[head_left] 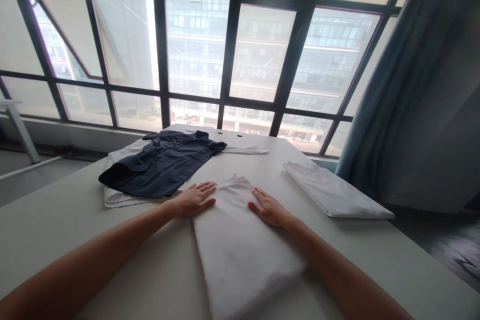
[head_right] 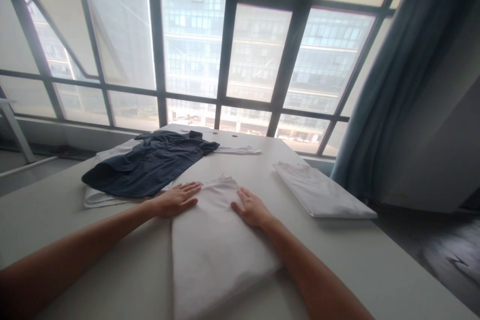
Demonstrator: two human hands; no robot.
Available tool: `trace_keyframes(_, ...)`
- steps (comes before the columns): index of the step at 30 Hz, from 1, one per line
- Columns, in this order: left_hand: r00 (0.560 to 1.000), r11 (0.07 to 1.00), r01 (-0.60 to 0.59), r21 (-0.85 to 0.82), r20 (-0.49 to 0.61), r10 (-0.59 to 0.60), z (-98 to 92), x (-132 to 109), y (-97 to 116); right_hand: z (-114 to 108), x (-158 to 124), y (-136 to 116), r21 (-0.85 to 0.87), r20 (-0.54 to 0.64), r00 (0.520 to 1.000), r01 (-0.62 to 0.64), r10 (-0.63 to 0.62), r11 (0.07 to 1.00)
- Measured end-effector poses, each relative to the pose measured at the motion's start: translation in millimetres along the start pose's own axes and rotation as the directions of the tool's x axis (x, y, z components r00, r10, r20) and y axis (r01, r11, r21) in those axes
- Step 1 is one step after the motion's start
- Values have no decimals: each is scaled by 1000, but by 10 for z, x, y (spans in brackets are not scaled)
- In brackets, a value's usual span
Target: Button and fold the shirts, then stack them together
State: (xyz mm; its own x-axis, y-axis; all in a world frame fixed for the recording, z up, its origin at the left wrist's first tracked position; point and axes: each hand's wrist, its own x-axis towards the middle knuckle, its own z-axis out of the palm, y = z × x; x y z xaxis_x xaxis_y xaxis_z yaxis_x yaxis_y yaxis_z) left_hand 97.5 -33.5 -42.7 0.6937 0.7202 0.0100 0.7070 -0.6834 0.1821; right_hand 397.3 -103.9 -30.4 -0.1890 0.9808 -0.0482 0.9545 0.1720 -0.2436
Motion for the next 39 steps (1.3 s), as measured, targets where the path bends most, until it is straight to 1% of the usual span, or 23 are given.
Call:
trace_keyframes(3, 999, 996, 38, 80, -23, -36, -44, -47, 127, -83, -9, 113, -25, -91, 989, -118, 115, 993)
trace_keyframes(5, 992, 982, 114, 150, -62, -106, -77, -115, 285, -143, -52, 172, -16, -127, 974, -189, 186, 982)
trace_keyframes(7, 976, 952, 214, 218, -94, -198, -128, -209, 473, -189, -97, 210, -10, -118, 968, -223, 220, 975)
trace_keyframes(10, 958, 917, 284, 280, -51, -281, -241, -365, 727, -212, -128, 220, -50, -70, 965, -258, 254, 965)
trace_keyframes(12, 954, 913, 297, 279, -42, -298, -303, -433, 827, -191, -120, 194, -90, -64, 965, -258, 253, 962)
trace_keyframes(13, 956, 918, 292, 269, -79, -282, -315, -443, 848, -171, -110, 173, -102, -69, 967, -253, 247, 962)
trace_keyframes(14, 962, 929, 266, 256, -138, -237, -309, -434, 848, -147, -100, 149, -108, -77, 968, -248, 240, 963)
trace_keyframes(16, 965, 965, 129, 229, -251, -70, -248, -363, 790, -92, -77, 100, -103, -85, 972, -229, 221, 968)
trace_keyframes(17, 960, 976, 41, 214, -281, 22, -198, -307, 734, -65, -66, 81, -94, -81, 976, -212, 205, 973)
trace_keyframes(18, 957, 981, -33, 193, -277, 87, -143, -245, 666, -39, -54, 69, -86, -71, 980, -190, 185, 978)
trace_keyframes(19, 963, 984, -76, 163, -243, 115, -87, -182, 588, -15, -41, 66, -80, -60, 985, -167, 162, 983)
trace_keyframes(20, 975, 988, -80, 130, -197, 105, -37, -123, 506, 7, -28, 70, -78, -49, 988, -147, 143, 986)
trace_keyframes(21, 986, 993, -50, 103, -151, 65, 5, -73, 425, 26, -13, 82, -78, -40, 991, -134, 131, 988)
trace_keyframes(23, 994, 995, 60, 77, -101, -52, 59, -7, 278, 56, 14, 116, -82, -29, 991, -133, 131, 988)
trace_keyframes(25, 983, 984, 161, 71, -99, -154, 80, 20, 166, 71, 31, 145, -91, -37, 990, -142, 139, 986)
trace_keyframes(27, 971, 972, 227, 66, -98, -220, 81, 27, 92, 67, 31, 153, -107, -74, 986, -155, 147, 982)
trace_keyframes(30, 951, 953, 295, 71, -120, -286, 45, 24, 36, 20, 2, 137, -157, -158, 977, -171, 146, 973)
trace_keyframes(32, 936, 943, 320, 89, -182, -301, -11, 1, 26, -27, -22, 129, -193, -191, 972, -176, 139, 965)
trace_keyframes(33, 935, 948, 304, 95, -220, -278, -43, -21, 27, -49, -30, 130, -202, -200, 970, -180, 139, 963)
trace_keyframes(34, 939, 961, 259, 96, -257, -228, -73, -50, 31, -69, -35, 135, -204, -206, 968, -187, 144, 961)
trace_keyframes(36, 951, 991, 101, 93, -302, -68, -100, -124, 34, -97, -36, 150, -195, -217, 962, -208, 165, 958)
trace_keyframes(38, 959, 994, -71, 79, -267, 90, -63, -195, 12, -112, -33, 167, -185, -223, 956, -233, 191, 955)
trace_keyframes(39, 965, 990, -123, 66, -226, 135, -22, -221, -13, -115, -32, 172, -182, -226, 953, -243, 200, 953)
